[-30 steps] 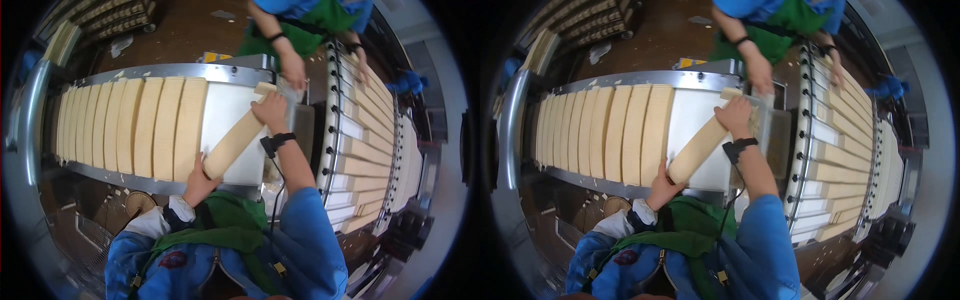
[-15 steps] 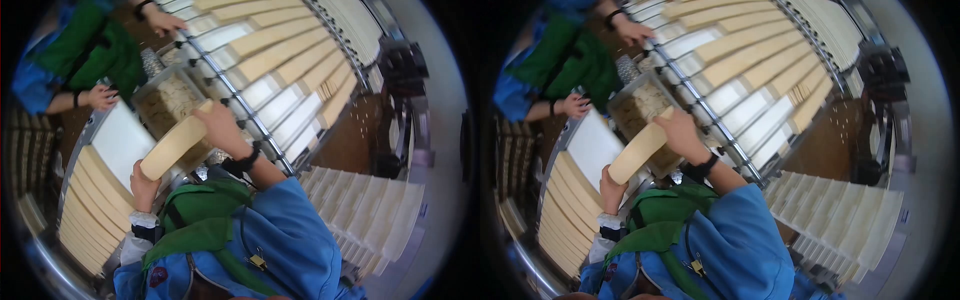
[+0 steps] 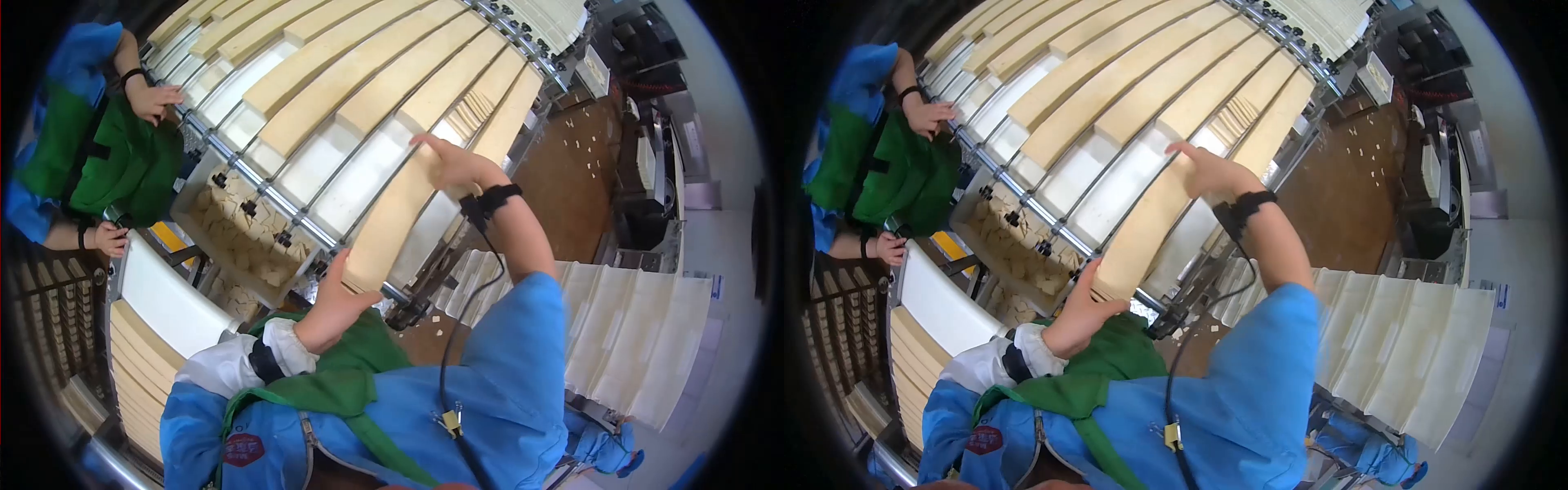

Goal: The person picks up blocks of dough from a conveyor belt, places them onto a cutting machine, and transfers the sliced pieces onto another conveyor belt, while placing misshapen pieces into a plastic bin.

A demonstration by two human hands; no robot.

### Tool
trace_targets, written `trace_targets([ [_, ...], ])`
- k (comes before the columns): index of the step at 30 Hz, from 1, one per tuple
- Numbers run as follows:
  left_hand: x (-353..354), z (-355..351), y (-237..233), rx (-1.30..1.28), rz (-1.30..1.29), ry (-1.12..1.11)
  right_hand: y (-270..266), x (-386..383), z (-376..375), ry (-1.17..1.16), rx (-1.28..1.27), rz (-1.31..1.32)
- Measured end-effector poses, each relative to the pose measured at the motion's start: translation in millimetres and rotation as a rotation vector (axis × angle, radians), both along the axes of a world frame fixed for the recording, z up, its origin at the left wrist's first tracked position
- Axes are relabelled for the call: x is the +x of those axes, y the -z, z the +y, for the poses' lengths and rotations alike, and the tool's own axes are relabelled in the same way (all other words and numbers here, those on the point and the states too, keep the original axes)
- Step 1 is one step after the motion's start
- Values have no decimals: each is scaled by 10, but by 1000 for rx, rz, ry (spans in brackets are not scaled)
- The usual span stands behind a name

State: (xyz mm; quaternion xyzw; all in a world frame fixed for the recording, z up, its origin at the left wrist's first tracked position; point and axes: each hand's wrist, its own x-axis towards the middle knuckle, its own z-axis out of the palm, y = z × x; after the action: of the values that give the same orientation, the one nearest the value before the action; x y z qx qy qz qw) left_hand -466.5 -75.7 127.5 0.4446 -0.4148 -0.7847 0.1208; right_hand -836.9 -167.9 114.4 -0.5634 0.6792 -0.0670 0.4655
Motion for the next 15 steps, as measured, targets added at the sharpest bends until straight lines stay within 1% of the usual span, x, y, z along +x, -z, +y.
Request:
trace_targets([
  [1,-67,-40,4,-7,-2,-3,-131,43,-59,92,106,-52],
  [2,-117,-75,5,-14,-5,-8,118,-38,-126,219,-34,62],
  [3,-167,-59,145,-42,-6,-40,519,-172,-234,345,-172,178],
  [4,-216,-54,218,-76,-24,-51,747,-243,-328,471,-311,296],
  [5,-271,-62,272,-111,-39,-62,750,-220,-415,531,-224,463],
  [8,-387,-128,373,-161,-70,-57,484,-54,-475,583,-148,470],
  [9,-415,-145,333,-158,-84,-57,729,-52,-494,610,-308,641],
  [11,-480,-172,257,-157,-84,-55,887,-32,-492,605,-483,757],
  [12,-510,-181,267,-153,-85,-59,876,-18,-486,599,-570,814],
  [15,-587,-220,316,-157,-98,-62,791,-86,-517,596,-368,781],
])
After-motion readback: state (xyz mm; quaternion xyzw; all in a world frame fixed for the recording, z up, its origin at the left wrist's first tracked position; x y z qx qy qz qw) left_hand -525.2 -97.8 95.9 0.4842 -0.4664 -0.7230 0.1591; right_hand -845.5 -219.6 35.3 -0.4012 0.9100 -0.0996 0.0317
